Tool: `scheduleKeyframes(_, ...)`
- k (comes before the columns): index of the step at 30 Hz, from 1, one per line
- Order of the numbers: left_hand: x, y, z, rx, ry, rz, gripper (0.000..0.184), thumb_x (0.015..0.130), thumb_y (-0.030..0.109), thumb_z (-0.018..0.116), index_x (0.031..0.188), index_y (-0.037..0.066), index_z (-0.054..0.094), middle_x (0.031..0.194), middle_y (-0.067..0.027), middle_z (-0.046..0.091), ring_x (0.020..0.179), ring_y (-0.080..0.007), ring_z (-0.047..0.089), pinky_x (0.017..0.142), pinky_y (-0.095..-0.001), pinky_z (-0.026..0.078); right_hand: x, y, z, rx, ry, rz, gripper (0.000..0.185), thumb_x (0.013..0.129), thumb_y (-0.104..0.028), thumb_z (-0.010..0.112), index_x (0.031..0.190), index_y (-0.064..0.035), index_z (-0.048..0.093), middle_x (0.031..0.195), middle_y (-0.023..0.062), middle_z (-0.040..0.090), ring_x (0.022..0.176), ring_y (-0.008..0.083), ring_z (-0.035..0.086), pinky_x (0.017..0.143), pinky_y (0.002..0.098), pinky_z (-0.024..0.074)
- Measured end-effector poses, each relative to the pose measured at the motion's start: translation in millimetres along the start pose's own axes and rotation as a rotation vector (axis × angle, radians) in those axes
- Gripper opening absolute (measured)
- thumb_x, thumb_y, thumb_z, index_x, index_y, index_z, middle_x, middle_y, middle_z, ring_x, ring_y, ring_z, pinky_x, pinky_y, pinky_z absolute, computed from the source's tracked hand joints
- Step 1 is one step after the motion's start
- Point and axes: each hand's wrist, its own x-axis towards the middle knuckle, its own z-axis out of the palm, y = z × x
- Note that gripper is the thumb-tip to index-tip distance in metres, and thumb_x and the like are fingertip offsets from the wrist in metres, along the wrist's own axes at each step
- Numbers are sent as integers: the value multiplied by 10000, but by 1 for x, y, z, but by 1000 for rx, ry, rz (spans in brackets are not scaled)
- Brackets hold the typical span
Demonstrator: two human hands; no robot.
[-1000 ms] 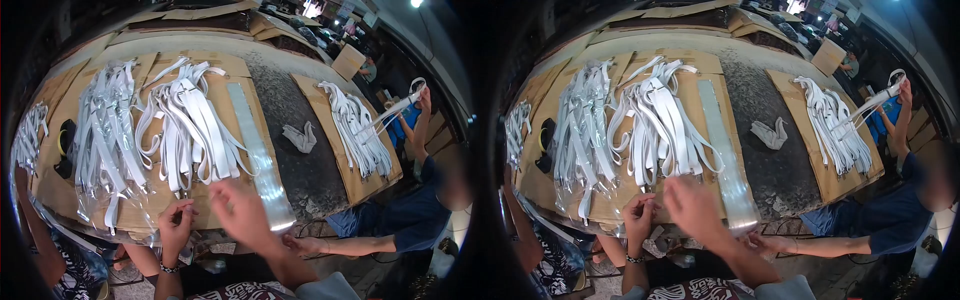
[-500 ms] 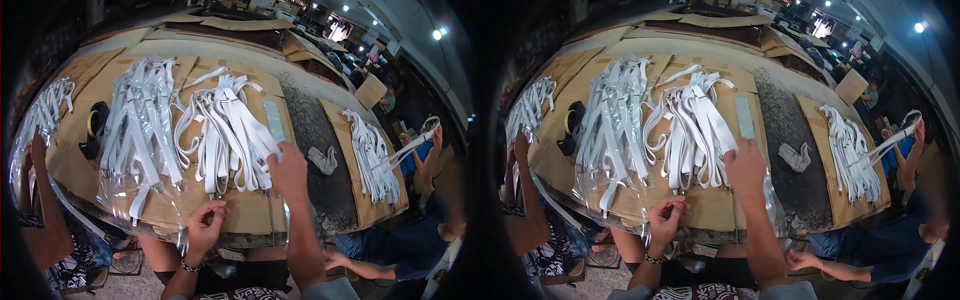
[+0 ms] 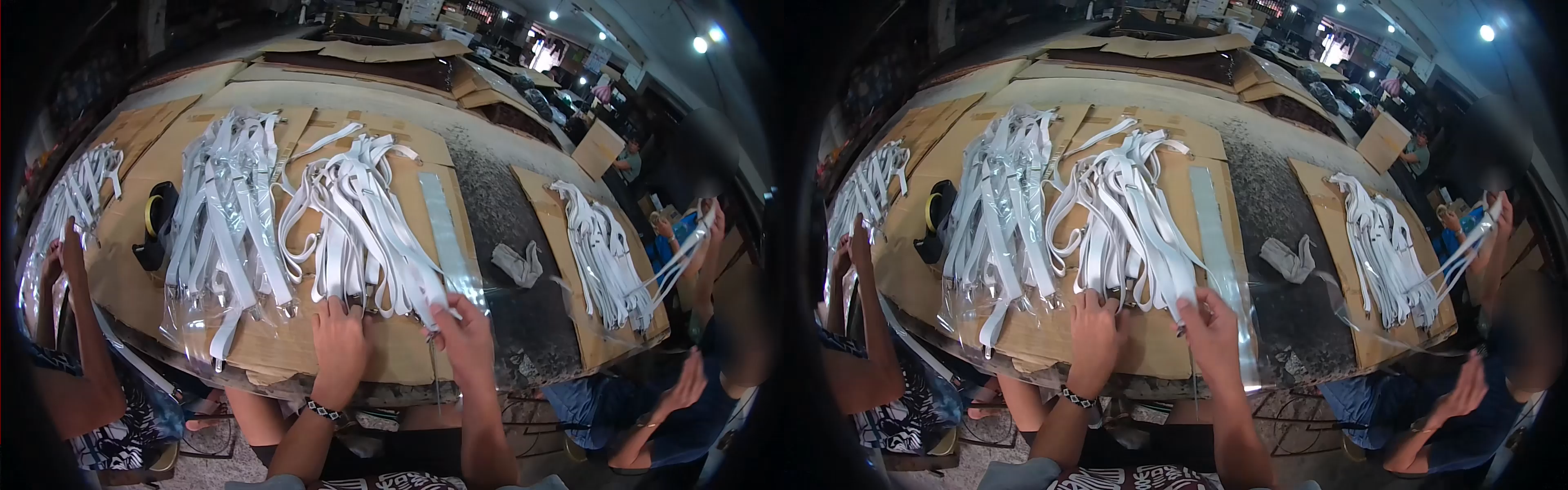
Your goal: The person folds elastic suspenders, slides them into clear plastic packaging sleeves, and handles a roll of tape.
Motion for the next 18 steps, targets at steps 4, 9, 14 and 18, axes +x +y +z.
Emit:
scheduleKeyframes(4,10,5,-23,-61,208,-21,154,876,126,655,960,-3,665,1077,-187,592,1041,-365,542,878,-465,436,-21,28,-13,24,-95,68,350,919,-111,677,1233,8,578,894,68,694,757,83,635,593,229,448)
scheduleKeyframes(9,14,23,-72,-280,323,-124,184,877,25,644,1049,-33,669,1187,-216,607,1044,-377,583,839,-429,494,-33,28,-22,87,-139,96,458,883,-84,716,1291,1,527,868,53,681,754,85,613,619,227,457)
scheduleKeyframes(14,-13,18,-72,-291,121,-86,263,846,-29,652,1108,-12,674,1195,-201,582,979,-330,580,862,-436,481,-37,40,-29,-63,-101,-45,417,890,-106,713,1257,5,549,1004,97,640,763,130,619,654,265,509)
scheduleKeyframes(18,-43,5,-52,-212,-30,12,265,817,-47,675,1076,2,694,1163,-185,570,967,-332,569,824,-438,484,-41,46,-36,-154,-140,-62,408,886,-93,696,1252,18,553,1160,145,614,874,211,679,722,313,550)
